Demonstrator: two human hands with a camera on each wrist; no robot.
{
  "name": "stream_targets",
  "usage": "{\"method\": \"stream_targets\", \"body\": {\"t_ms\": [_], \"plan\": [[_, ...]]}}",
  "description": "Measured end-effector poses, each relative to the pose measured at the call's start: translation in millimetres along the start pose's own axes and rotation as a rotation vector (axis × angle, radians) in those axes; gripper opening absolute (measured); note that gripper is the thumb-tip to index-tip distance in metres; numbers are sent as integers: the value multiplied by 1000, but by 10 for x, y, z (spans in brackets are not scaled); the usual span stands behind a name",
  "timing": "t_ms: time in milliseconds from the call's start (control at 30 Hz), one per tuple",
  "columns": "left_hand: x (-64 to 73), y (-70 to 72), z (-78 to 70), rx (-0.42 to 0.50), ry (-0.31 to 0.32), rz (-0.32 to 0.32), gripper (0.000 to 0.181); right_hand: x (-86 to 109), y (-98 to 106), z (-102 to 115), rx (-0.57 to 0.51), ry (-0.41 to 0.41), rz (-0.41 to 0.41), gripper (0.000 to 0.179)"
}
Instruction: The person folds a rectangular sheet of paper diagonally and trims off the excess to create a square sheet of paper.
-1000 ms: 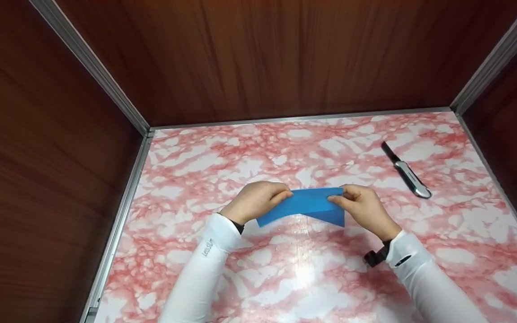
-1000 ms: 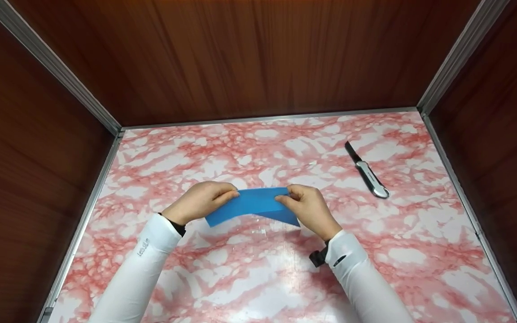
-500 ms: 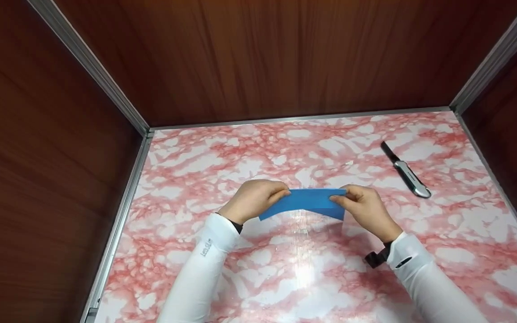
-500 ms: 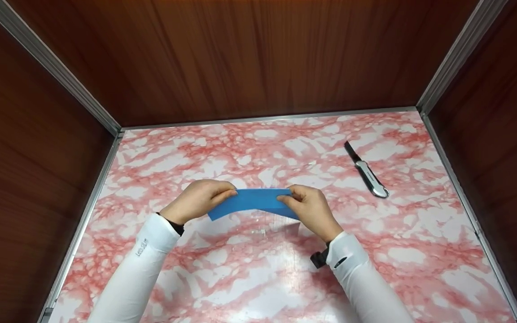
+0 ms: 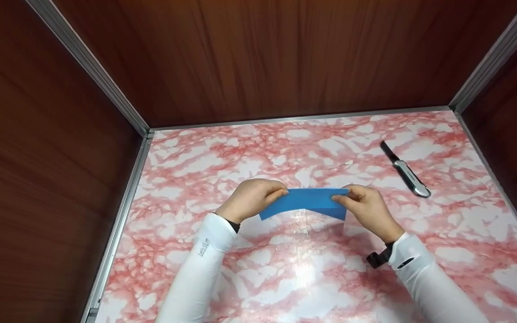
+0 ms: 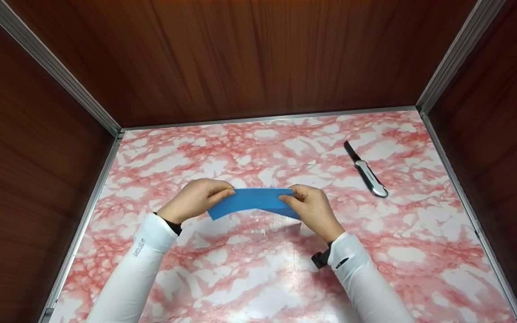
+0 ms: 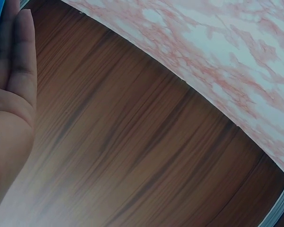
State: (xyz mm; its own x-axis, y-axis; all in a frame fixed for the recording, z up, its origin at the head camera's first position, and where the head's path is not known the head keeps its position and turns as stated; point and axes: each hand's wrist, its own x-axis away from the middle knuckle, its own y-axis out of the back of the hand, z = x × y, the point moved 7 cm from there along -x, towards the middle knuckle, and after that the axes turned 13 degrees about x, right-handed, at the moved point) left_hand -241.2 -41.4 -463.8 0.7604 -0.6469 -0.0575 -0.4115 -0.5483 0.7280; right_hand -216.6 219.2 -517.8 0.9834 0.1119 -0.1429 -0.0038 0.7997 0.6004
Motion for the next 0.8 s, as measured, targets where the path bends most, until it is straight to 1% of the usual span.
{"method": "stream_targets", "body": {"t_ms": [100, 200, 300, 400, 533, 567, 633, 767, 800], "plan": [[13, 24, 20, 38, 12, -14, 31, 2, 22, -9, 6, -8, -15, 27], [32, 45, 50, 57, 21, -26, 28, 9, 48, -15, 12, -17, -35, 23], [48, 64, 49, 49, 7, -30, 26, 10, 59, -18, 17, -18, -42, 17], [52, 74, 46, 56, -4, -28, 27, 13, 57, -22, 16, -17, -37, 17], [77, 96, 95, 113, 35, -39, 28, 18, 66, -38, 24, -28, -39, 23], [86, 102, 110, 121, 44, -43, 28, 27, 80, 1, 30, -31, -38, 24], [101, 114, 128, 122, 55, -50, 27, 30, 90, -4, 30, -31, -38, 26], [105, 130, 124, 89, 44, -54, 27, 30, 96, -17, 24, -30, -38, 27], [104, 130, 123, 90, 44, -52, 27, 22, 87, -60, 22, -30, -40, 27]]}}
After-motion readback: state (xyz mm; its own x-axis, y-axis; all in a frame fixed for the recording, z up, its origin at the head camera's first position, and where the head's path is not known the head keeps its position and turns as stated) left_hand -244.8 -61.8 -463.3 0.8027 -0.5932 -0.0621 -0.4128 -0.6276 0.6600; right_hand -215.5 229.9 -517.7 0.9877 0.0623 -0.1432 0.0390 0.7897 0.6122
